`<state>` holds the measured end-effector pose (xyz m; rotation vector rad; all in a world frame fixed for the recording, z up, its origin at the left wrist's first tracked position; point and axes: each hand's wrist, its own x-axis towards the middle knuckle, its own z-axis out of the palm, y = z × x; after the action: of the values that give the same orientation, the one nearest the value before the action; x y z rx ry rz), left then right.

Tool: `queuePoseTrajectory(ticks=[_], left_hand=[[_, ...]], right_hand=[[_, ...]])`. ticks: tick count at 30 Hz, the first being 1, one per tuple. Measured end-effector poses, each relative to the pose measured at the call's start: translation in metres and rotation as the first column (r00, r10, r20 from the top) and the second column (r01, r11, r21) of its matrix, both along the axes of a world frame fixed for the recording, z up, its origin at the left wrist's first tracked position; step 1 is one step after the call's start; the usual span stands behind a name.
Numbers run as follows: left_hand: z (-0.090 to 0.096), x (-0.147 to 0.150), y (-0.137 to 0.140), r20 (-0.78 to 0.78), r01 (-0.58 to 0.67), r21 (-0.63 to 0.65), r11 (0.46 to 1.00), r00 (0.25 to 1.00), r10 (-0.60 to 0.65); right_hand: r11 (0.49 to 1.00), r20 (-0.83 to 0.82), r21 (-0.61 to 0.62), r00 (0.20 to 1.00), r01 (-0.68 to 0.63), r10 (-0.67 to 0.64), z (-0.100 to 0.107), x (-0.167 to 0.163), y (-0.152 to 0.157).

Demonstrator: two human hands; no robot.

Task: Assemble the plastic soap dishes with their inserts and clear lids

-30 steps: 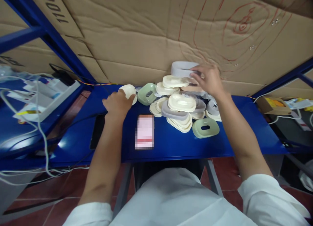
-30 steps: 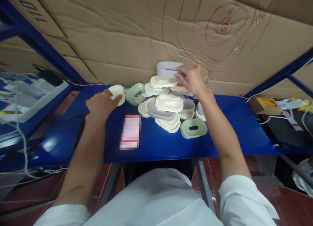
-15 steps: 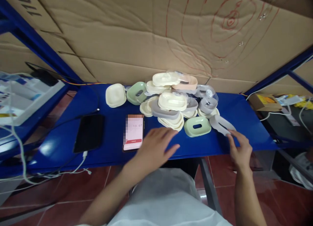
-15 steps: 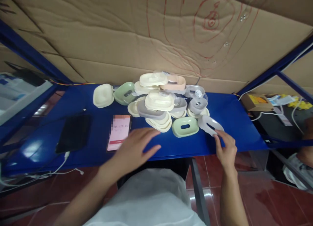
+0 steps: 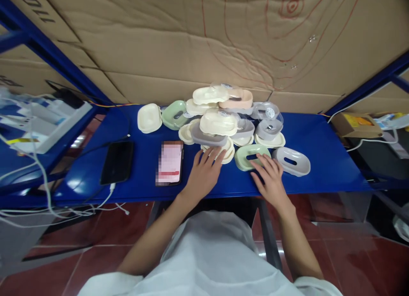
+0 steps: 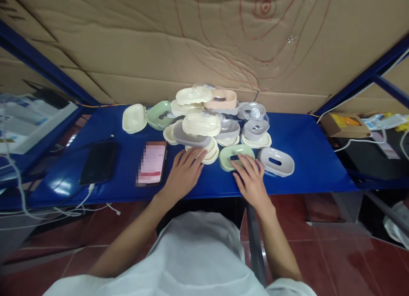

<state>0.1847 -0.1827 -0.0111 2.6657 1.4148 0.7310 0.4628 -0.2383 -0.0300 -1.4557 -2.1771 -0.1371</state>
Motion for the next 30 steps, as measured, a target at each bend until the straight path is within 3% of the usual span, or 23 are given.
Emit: queuePoseTrajectory(ticks=[5,9,14,18,22,26,30], left_hand=[[0.005,-0.027,0.020,0.016,-0.084,0.081,0.993,0.996,0.083],[0.008,-0.037,0.037,-0.023,-0.192,0.097,0.977,0.981,0.195],[0.016,-0.032,0.055,-0.068,-0.227,0.094,0.969,0.970,0.233],[0.025,-0.025,0.061,-0.024,-0.268,0.064,0.961,0.962,0.270],[0.026,-0.025,0.062,0.014,-0.253,-0.006,0.967,0.967,0.253],[0.020,-0.028,0.059,0.065,-0.196,-0.065,0.978,0.977,0.201],[0.017,-0.033,0.043,0.131,-0.120,-0.074,0.990,0.983,0.129]], right_hand=[[0.992,-0.023,0.016,0.992,-0.122,0.123,0.014,-0.054,0.020],[0.994,0.038,-0.010,0.994,-0.107,0.107,0.019,-0.096,0.053],[0.995,0.005,0.004,0.995,-0.098,0.098,0.019,-0.107,0.077],[0.984,-0.084,0.090,0.983,-0.154,0.162,0.030,-0.099,0.060],[0.962,-0.076,0.079,0.960,-0.263,0.269,0.039,-0.096,0.024],[0.935,-0.102,-0.008,0.930,-0.355,0.352,0.027,-0.096,-0.011],[0.919,-0.135,-0.104,0.921,-0.379,0.365,0.010,-0.086,-0.025]])
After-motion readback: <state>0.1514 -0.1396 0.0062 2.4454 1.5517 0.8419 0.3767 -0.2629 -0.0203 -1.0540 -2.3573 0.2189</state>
